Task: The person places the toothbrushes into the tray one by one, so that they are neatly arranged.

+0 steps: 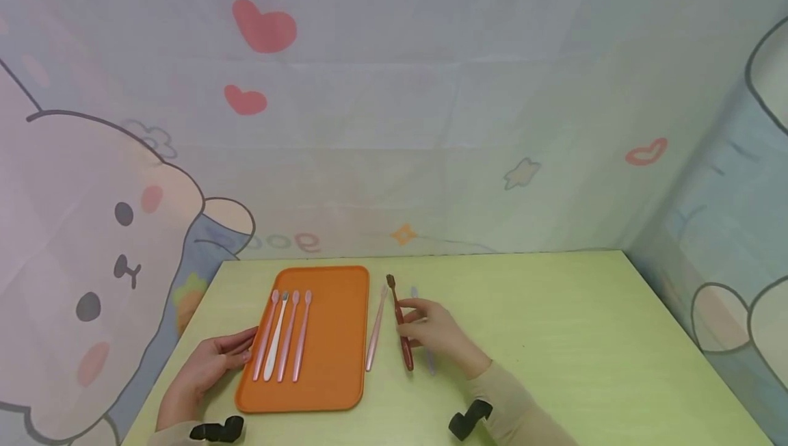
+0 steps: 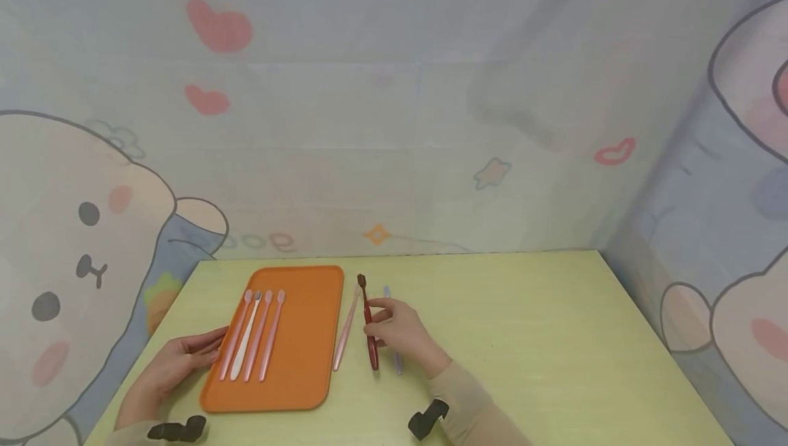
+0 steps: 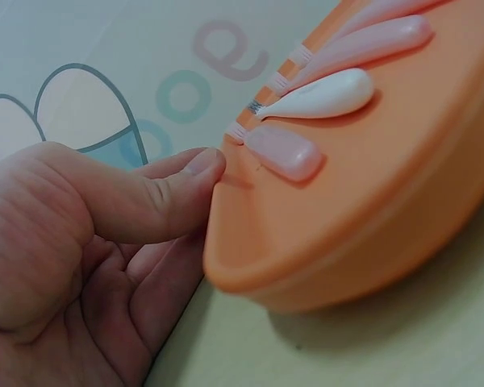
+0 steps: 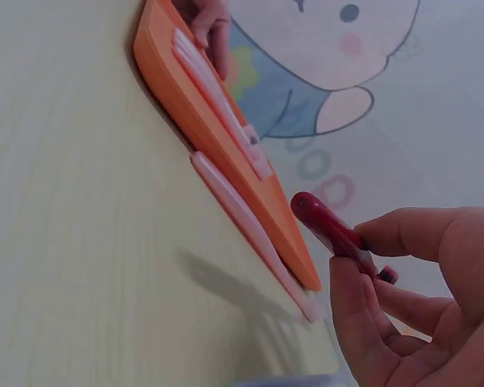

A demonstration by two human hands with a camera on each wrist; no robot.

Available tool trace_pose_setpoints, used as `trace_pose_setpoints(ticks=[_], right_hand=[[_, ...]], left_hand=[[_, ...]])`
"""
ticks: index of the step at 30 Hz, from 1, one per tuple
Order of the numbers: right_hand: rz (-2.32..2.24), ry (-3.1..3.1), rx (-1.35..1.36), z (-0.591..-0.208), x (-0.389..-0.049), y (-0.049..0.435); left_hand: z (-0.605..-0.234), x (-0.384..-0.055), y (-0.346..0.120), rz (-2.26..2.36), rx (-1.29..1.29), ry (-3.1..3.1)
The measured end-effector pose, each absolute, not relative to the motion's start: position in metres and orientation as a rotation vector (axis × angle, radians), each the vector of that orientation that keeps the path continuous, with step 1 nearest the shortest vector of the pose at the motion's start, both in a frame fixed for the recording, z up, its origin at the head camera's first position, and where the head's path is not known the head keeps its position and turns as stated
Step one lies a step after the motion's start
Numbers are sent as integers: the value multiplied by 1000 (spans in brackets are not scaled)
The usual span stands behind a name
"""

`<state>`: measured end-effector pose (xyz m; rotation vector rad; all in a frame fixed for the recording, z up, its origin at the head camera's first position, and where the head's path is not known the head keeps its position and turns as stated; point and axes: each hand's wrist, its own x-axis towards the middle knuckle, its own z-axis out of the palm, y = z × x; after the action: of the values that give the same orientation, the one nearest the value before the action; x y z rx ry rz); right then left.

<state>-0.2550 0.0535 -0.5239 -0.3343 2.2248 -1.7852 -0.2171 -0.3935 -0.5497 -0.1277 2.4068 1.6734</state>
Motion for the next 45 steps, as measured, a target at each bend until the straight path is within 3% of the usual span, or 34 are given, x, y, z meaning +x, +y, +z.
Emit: trace_pose_setpoints(ticks=[45], right_hand=[[-1907, 2129, -252, -530, -237, -73]], left_hand=[[-557, -222, -400, 1672, -115, 2406]])
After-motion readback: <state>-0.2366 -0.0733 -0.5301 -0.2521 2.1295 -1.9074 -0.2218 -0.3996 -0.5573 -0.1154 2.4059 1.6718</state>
